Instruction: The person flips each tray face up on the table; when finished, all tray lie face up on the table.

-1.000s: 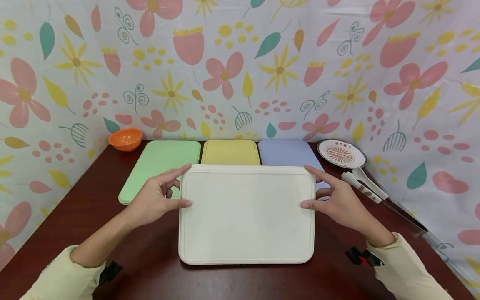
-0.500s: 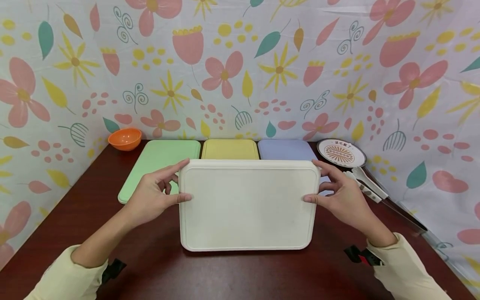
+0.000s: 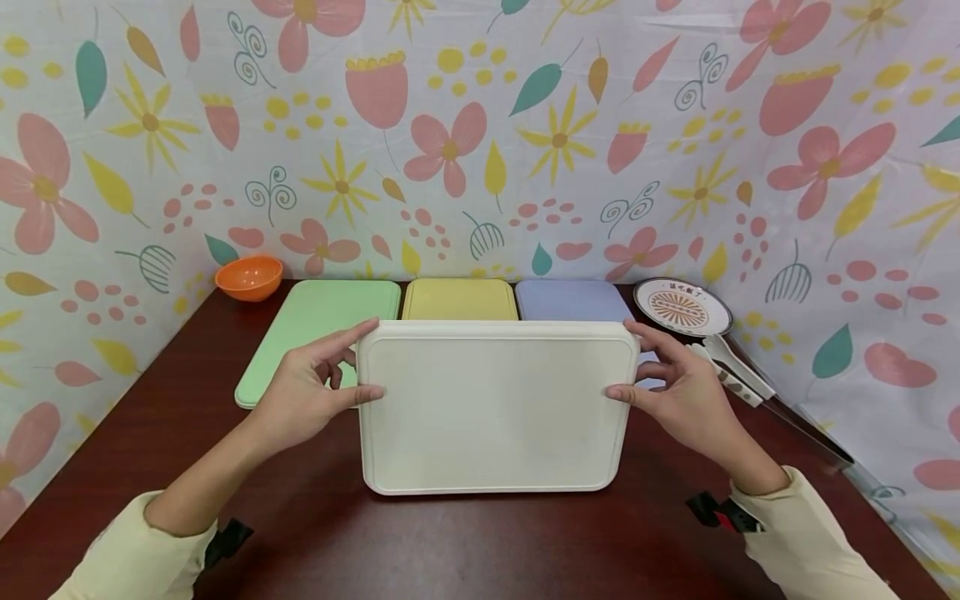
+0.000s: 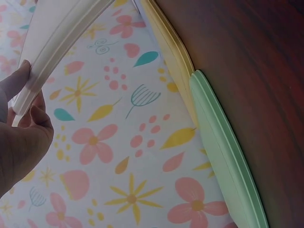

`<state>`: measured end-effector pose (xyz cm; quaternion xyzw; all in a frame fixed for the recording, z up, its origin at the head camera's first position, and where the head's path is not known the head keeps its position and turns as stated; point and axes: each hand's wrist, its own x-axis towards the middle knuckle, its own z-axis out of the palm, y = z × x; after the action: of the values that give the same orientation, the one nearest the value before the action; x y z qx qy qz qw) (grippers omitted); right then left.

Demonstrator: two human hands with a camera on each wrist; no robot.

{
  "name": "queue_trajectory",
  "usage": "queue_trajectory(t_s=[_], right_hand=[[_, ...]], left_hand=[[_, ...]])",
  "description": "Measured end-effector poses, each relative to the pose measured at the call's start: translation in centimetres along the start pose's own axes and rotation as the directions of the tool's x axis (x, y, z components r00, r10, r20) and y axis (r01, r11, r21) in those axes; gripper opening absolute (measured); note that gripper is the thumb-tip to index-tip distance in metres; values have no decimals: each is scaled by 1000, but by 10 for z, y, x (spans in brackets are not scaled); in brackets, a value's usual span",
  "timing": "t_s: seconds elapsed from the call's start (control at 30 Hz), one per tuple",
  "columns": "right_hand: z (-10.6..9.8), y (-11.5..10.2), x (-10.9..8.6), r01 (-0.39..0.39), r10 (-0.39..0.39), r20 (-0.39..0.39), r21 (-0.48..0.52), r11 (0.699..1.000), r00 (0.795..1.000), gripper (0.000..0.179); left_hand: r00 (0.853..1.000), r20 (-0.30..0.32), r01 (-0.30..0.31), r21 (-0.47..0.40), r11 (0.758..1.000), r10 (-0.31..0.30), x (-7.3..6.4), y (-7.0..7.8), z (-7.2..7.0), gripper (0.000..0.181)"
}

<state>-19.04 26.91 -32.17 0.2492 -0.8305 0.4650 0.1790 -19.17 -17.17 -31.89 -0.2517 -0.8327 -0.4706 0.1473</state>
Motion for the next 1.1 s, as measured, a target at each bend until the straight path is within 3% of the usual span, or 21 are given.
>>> queue_trajectory(t_s=[0.17,0.43,0.7,0.93,1.1], right_hand=[[1,0,-1,17,-16,-24,24,1000,1000,84],[3,0,-1,68,-61,-68,117,991,996,85],[4,1,0,95,-84,-89,128,987,992,84],[5,2,-1,125,-110,-98,170,977,989,83],[5,4,-3,144,-131,-89,157,977,987,80]], left_hand=[[1000,-10,7,-3,1000,-7,-1,-1,1,76],[999,-36,-32,-16,999,32,0,-2,1,73],[997,-51,-52,-28,998,50,1,-1,1,70],[998,-21,-57,-41,998,57,-4,-5,0,76],[997,82,7,-119,993,3,-9,-13,1,90]])
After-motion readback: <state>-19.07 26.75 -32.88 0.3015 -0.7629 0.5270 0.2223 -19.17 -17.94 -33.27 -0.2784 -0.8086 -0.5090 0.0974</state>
